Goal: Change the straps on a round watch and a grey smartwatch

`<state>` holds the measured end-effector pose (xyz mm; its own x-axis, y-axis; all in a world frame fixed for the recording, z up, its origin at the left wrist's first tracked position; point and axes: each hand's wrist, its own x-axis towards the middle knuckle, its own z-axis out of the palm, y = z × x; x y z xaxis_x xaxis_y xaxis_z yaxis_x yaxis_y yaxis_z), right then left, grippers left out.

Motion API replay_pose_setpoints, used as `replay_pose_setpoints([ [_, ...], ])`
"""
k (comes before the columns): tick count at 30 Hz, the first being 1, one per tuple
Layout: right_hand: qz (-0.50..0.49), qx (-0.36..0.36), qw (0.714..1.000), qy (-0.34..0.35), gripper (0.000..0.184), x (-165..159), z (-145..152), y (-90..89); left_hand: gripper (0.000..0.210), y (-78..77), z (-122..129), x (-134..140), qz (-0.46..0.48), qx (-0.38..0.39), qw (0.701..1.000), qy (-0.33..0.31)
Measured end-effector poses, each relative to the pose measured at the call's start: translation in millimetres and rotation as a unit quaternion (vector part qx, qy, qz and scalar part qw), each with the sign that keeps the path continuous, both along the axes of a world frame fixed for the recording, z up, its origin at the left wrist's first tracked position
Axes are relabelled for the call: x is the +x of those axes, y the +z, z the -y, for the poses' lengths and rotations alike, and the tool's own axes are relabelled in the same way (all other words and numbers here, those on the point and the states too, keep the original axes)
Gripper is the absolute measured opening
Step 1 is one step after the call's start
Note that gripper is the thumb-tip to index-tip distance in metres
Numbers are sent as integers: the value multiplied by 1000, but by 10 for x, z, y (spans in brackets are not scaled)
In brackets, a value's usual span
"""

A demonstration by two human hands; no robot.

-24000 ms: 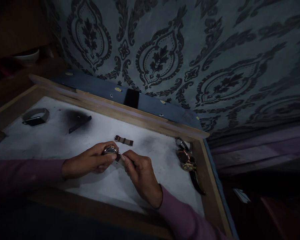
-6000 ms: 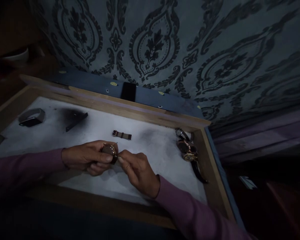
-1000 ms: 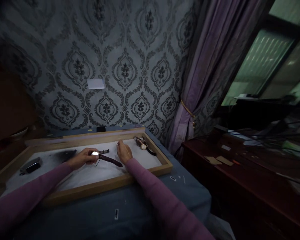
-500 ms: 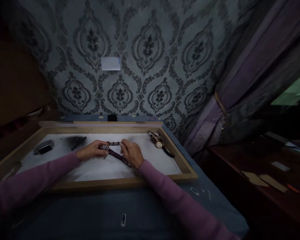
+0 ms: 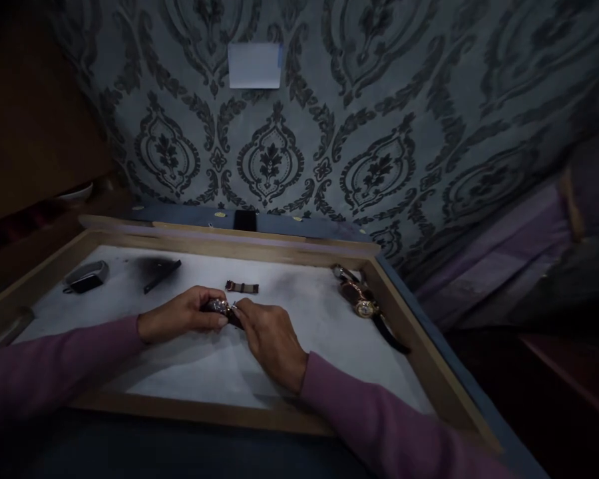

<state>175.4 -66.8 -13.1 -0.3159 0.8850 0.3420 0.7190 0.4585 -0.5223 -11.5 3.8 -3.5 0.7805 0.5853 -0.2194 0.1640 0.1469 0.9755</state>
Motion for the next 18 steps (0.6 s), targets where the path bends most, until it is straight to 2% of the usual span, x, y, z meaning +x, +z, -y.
replay_pose_setpoints([
  [7, -105, -53, 992, 43, 30, 75, -50, -27, 28, -57, -31, 26, -4, -7, 1000, 0],
  [18, -146, -136, 979, 42, 32, 70, -35, -23, 27, -64, -38, 9, 23, -38, 999, 0],
])
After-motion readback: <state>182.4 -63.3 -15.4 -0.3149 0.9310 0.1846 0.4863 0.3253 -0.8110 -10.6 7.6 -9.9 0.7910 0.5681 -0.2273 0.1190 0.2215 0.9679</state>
